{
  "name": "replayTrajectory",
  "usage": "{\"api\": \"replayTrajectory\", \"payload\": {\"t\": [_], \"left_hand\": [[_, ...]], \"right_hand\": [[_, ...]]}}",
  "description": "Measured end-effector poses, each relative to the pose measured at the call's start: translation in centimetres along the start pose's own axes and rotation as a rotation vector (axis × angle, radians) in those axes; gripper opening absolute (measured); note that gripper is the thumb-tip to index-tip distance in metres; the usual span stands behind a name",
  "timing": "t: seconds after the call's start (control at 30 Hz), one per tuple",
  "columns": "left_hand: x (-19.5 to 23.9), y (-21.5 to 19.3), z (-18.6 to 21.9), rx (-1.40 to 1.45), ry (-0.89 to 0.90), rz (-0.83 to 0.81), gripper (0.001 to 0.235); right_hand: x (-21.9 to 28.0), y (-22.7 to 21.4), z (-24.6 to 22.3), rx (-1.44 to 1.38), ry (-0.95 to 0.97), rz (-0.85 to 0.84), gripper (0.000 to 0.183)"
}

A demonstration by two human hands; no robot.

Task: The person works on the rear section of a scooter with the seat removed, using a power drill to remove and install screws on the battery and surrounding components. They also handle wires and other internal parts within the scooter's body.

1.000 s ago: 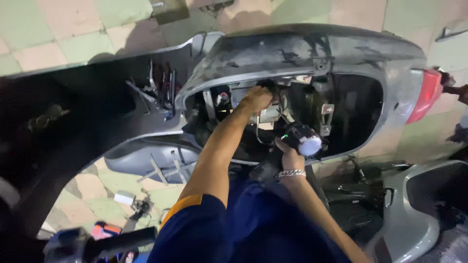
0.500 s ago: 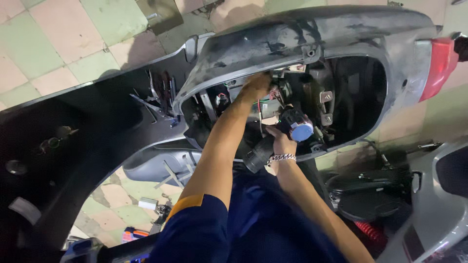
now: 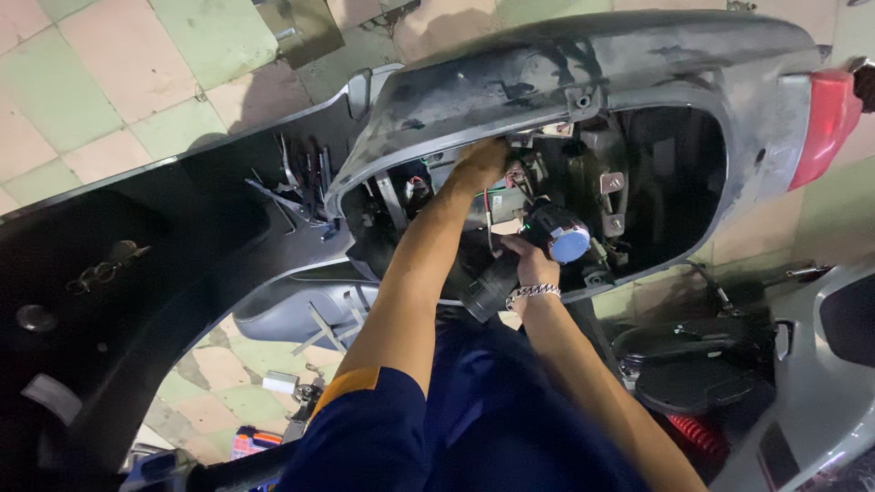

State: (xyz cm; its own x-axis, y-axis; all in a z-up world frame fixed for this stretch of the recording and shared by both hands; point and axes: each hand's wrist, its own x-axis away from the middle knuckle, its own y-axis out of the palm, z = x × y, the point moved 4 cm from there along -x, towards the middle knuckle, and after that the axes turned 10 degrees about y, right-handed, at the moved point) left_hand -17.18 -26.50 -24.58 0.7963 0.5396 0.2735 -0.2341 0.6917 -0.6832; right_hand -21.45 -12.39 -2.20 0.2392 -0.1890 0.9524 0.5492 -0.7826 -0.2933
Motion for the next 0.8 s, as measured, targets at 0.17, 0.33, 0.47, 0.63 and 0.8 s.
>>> {"api": "replayTrajectory", "payload": {"t": [0.17,0.33,0.47,0.63,0.8], "left_hand": [[-0.6,2.1,-1.5,0.035,0.018,-0.057,0.029],[-0.5,0.8,-1.0,0.144,-0.089,-0.098,0.031],[-0.2,1.6,-1.3,0.048,-0.009,-0.010,0.025],[0.5,0.3,-0.4,0.027,0.063,0.119,0.026],[0.4,-0.2,-0.1,0.091,-0.002,0.032,0.023]], "right_hand": [[-0.6,0.3,0.3,-0.021,-0.011,-0.014,0.017],[-1.4,-0.3,0.3,-0.113,0.026,-0.057,0.015],[-2.4,-0.6,0.5,-0.091,0.030,-0.125,0.016],[-1.7,-0.3,0.4,-0.084,0.031,-0.052,0.016],[-1.9,0.9,-0.7,-0.165,0.136,-0.114,0.013]]}}
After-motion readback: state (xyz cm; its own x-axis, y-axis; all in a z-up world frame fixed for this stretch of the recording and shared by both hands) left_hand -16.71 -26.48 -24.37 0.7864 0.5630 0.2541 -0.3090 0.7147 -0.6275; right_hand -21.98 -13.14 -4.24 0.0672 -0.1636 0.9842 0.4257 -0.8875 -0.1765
